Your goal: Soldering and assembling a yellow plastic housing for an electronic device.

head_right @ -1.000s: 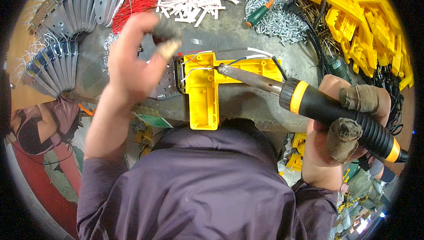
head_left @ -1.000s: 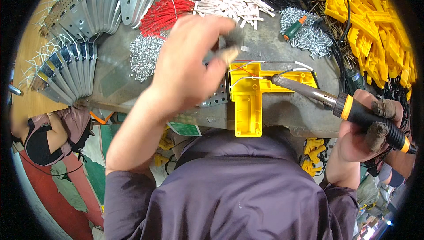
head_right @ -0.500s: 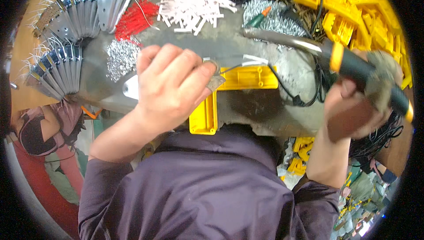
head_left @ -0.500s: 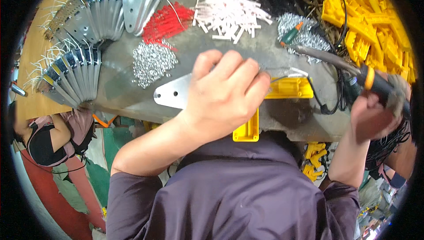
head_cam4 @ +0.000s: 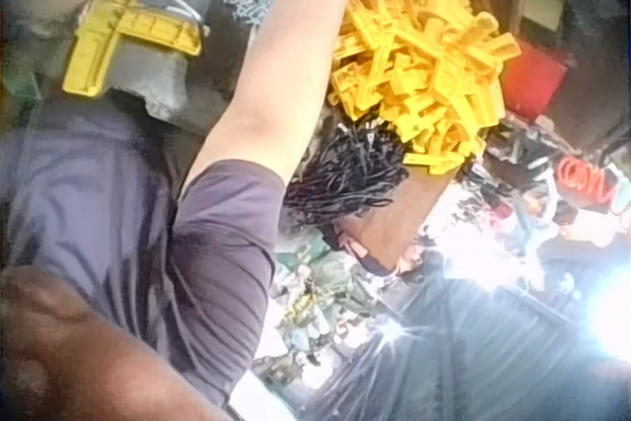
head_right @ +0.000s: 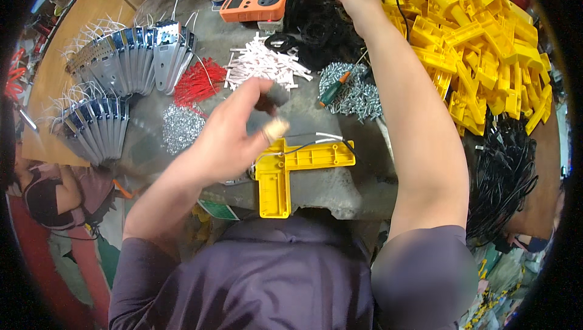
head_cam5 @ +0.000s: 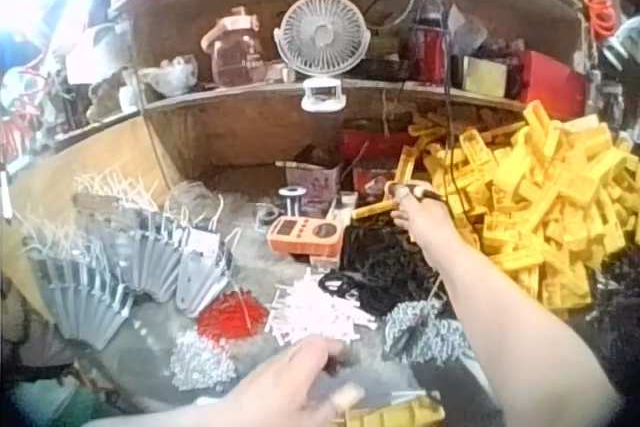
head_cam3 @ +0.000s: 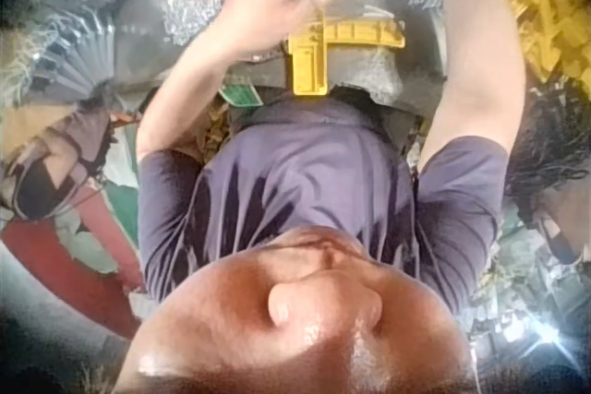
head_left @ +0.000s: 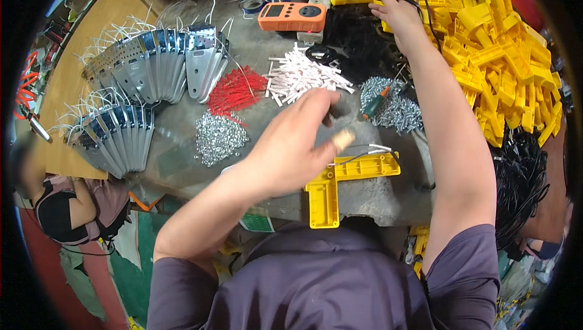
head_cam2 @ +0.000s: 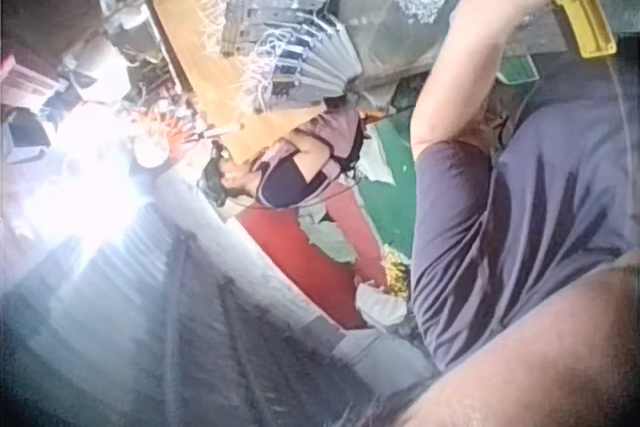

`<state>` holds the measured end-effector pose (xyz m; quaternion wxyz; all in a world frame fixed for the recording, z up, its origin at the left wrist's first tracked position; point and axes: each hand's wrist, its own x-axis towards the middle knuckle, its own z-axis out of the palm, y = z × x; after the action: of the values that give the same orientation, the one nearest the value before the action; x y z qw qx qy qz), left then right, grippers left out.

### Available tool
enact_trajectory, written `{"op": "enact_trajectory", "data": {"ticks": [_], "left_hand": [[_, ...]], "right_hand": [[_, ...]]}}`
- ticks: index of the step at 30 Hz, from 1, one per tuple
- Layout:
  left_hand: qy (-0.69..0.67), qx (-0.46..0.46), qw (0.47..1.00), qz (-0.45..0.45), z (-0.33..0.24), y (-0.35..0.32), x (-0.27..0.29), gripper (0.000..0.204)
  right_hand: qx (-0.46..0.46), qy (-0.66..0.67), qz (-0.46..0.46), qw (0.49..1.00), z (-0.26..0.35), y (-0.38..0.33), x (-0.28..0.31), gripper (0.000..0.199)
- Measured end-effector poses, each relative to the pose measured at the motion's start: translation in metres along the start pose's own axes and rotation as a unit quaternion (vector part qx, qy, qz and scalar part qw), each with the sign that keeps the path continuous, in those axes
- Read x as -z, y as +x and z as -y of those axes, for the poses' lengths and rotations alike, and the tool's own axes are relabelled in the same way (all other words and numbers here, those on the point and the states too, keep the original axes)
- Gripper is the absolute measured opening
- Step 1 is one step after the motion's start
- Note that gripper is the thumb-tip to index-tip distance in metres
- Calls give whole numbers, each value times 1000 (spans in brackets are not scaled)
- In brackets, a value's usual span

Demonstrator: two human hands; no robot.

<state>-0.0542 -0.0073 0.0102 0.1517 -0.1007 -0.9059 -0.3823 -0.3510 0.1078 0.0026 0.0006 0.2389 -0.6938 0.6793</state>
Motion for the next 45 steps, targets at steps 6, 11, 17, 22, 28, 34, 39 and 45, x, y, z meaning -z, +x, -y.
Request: {"op": "enact_trajectory", "data": {"ticks": [6,11,17,22,28,34,39,45], "left_hand": [[-282,116,930,205,15,30,-9,30],[-75,48,980,179,5,35,-25,39],[-250,97,953,140,2,20,-13,34],[-257,77,959,85,8,-11,-5,41],[-252,140,952,98,8,-26,-3,44],[-125,31,991,-44,10,-29,-10,37],[-17,-253,960,-116,-9,-25,-37,44],[-3,-170,980,-100,-1,-33,-31,45]], "right_hand": [[-115,10,208,971,35,-71,-10,33],[-30,-100,165,981,73,-172,1,19],[-163,-43,165,972,90,-233,5,22],[-67,-156,227,959,83,-237,8,11],[-67,-131,214,966,80,-242,0,16],[-50,-96,202,973,77,-238,-7,23],[-193,33,286,938,96,-226,8,18],[6,-178,314,933,94,-231,9,12]]}}
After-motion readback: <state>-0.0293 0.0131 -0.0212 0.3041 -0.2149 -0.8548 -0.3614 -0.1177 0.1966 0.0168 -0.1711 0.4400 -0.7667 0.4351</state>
